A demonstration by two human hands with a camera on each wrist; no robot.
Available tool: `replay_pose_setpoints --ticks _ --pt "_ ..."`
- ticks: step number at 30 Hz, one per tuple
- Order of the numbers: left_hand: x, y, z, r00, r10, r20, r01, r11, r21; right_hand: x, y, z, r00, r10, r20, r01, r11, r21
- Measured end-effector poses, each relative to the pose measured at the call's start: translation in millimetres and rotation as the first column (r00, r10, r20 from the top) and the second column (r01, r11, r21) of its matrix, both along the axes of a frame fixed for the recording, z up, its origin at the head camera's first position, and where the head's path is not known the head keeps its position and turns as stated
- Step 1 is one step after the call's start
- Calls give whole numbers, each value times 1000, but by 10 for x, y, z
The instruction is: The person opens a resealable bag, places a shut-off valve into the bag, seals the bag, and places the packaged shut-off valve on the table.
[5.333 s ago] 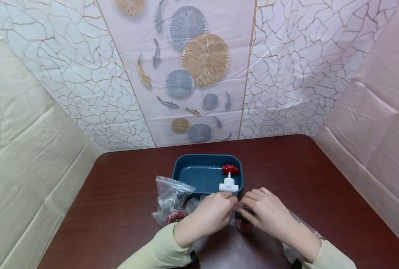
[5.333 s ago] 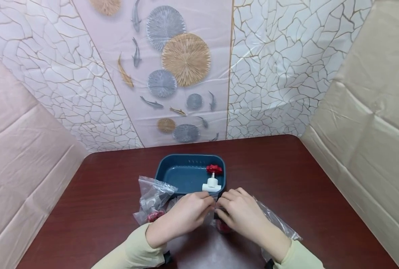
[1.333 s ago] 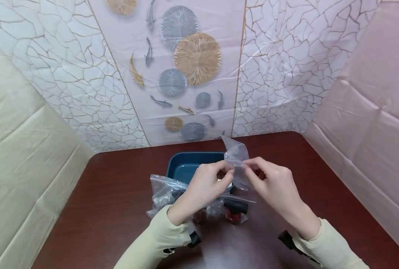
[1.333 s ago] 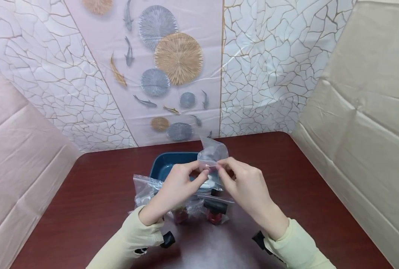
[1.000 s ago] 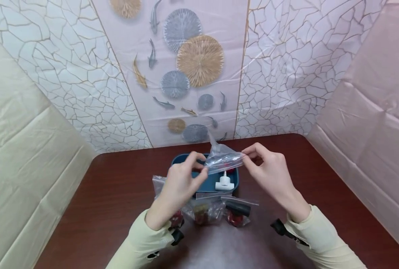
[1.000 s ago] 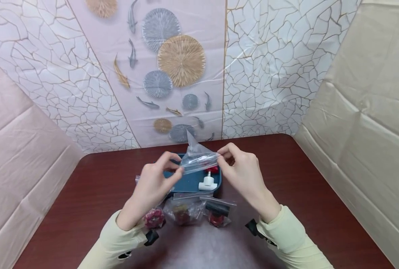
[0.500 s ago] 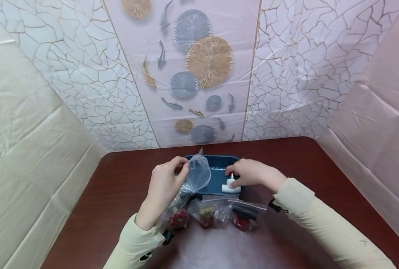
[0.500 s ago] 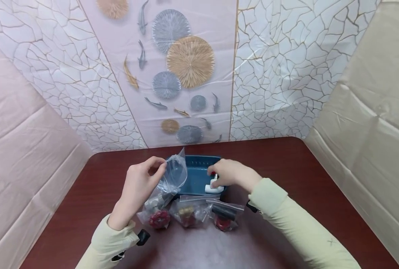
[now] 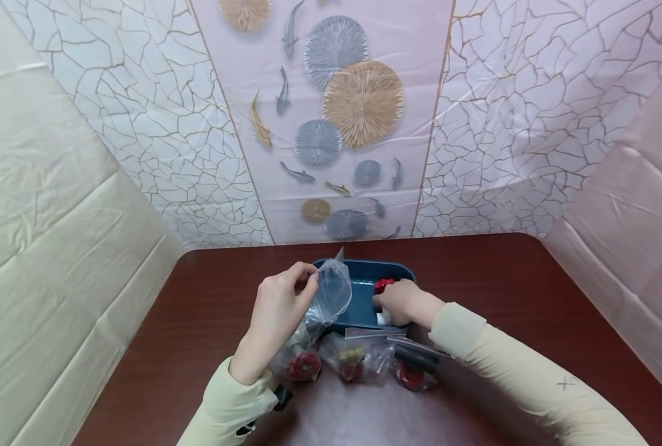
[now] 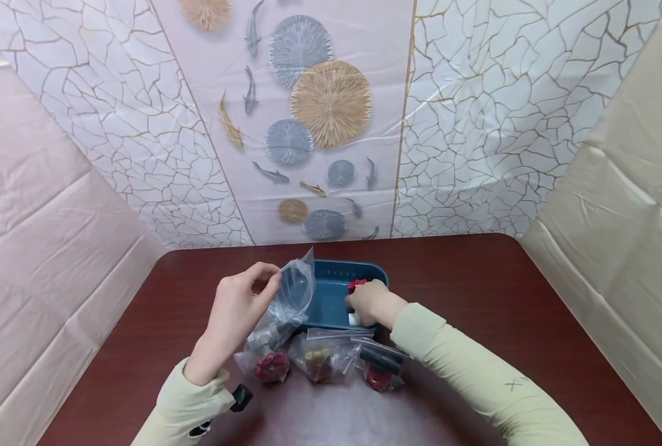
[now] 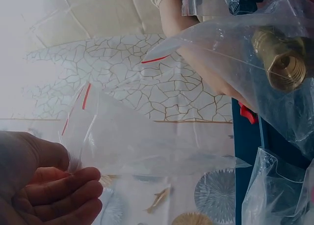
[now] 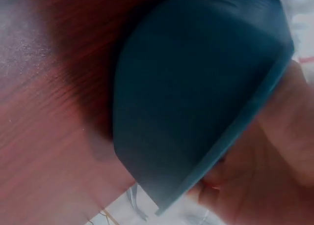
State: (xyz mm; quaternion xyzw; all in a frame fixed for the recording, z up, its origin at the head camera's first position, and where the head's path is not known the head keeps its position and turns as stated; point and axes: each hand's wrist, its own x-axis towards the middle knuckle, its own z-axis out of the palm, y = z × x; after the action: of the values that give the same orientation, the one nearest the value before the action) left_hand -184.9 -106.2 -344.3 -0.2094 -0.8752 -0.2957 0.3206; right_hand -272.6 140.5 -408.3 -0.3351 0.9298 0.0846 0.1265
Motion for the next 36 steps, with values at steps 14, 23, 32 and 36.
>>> replay_pose_setpoints --ticks 14,23,32,36 --pt "-7 9 42 1000 -1 27 1 1000 -7 -280 272 247 895 58 443 120 923 -365" --pt "-12 40 40 997 -20 74 23 999 -30 -318 304 286 876 -118 467 309 882 -357" --pt "-17 45 31 998 -25 60 27 999 -42 -130 183 347 950 -170 264 269 873 -406" --pt "-14 50 34 998 -25 59 29 998 -54 -62 191 330 954 -206 216 286 840 -461"
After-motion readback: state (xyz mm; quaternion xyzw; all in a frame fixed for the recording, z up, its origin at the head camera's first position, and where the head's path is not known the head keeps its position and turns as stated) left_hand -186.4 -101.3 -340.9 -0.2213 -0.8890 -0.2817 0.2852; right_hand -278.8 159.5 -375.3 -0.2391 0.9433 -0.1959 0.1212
